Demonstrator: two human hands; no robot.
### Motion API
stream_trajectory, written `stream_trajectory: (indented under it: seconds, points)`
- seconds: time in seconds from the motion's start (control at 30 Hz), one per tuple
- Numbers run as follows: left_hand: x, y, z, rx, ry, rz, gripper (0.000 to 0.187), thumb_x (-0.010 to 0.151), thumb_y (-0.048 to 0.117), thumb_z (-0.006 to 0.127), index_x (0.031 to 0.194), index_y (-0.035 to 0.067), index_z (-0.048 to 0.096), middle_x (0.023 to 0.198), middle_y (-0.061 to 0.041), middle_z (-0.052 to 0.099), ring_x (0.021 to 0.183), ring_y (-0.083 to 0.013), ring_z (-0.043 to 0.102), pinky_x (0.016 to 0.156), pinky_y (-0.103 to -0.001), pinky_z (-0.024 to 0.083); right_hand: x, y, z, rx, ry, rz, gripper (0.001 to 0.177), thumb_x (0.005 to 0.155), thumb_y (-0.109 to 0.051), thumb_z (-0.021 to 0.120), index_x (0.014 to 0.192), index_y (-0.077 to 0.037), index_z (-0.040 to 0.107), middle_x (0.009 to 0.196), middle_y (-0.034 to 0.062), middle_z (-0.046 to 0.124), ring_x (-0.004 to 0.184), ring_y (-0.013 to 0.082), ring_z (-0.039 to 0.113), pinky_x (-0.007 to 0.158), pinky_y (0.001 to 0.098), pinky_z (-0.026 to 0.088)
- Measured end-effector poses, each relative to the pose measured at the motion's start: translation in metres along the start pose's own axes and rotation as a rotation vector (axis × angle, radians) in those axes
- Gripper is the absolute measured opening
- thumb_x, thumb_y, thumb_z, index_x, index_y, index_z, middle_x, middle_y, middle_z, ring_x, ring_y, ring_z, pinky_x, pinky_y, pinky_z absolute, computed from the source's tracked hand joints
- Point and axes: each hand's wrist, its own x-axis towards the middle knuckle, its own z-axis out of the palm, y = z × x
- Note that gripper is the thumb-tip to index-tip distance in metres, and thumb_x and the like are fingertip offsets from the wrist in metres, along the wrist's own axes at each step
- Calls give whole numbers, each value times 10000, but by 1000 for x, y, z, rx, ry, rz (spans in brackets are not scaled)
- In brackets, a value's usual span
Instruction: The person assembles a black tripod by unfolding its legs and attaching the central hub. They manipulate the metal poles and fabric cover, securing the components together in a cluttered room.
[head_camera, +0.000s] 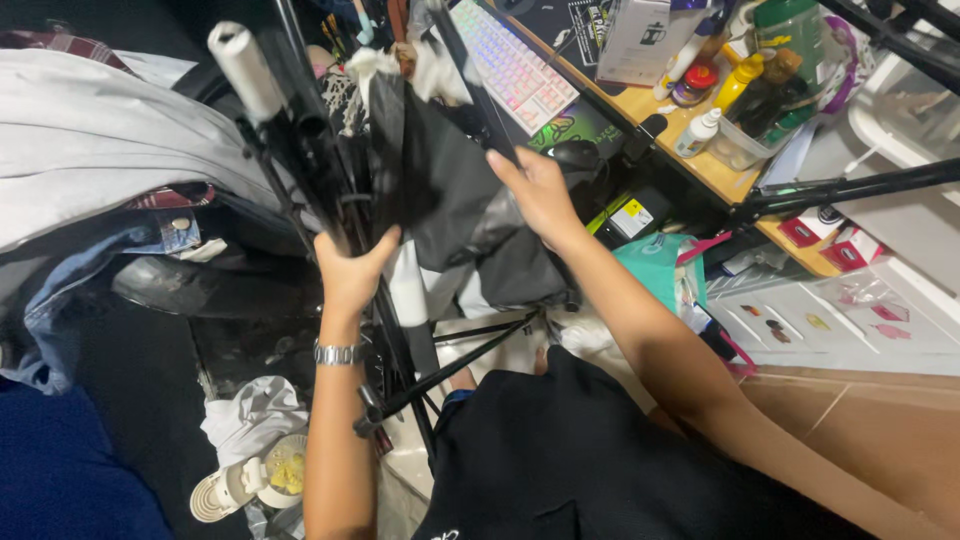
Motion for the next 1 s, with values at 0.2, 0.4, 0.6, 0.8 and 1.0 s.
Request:
stream_trajectory:
  seconds: [0.2, 0.4, 0.6, 0.8, 1.0]
  points:
    - [13, 5, 34, -22, 63, 42, 160, 841, 49, 825, 956, -7, 729, 893, -20, 746, 768, -100, 681, 726, -259, 550, 3, -46, 56, 173, 78, 44, 338, 1111, -274, 678, 968, 0, 538, 850, -50, 460, 773, 52, 398, 634, 258, 325]
    - [17, 12, 48, -61, -57, 86, 246, 820, 83, 864, 990, 14, 699, 900, 2, 712, 782, -103, 664, 720, -278, 553, 9, -66, 80, 181, 1, 98, 310, 1067, -361, 573, 1080, -67, 671, 975, -32, 637, 933, 53, 544, 859, 241, 462]
    - [25, 24, 47, -43, -171, 71, 305, 787, 84, 860, 1046, 24, 708, 926, 1, 728, 809, -95, 662, 731, -271, 551, 23, -33, 88, 502, 9, 270, 299, 992, -297, 583, 1271, -190, 572, 1295, -119, 572, 1269, 28, 492, 1071, 276, 414]
    - [29, 4, 36, -28, -89, 68, 258, 813, 56, 871, 1022, 2, 728, 935, -27, 735, 816, -117, 661, 746, -279, 551, 40, -37, 59, 342, -245, 132, 308, 973, -241, 694, 1211, -60, 621, 1152, 22, 642, 1103, 146, 571, 1012, 323, 461]
    - [34, -19, -1, -269, 363, -59, 463, 675, -64, 836, 1037, 28, 564, 968, -34, 696, 821, -138, 711, 739, -315, 616, 6, -15, -3, -305, -241, -282, 496, 1025, -300, 706, 1328, 50, 526, 1326, 114, 609, 1247, 192, 569, 1061, 362, 446]
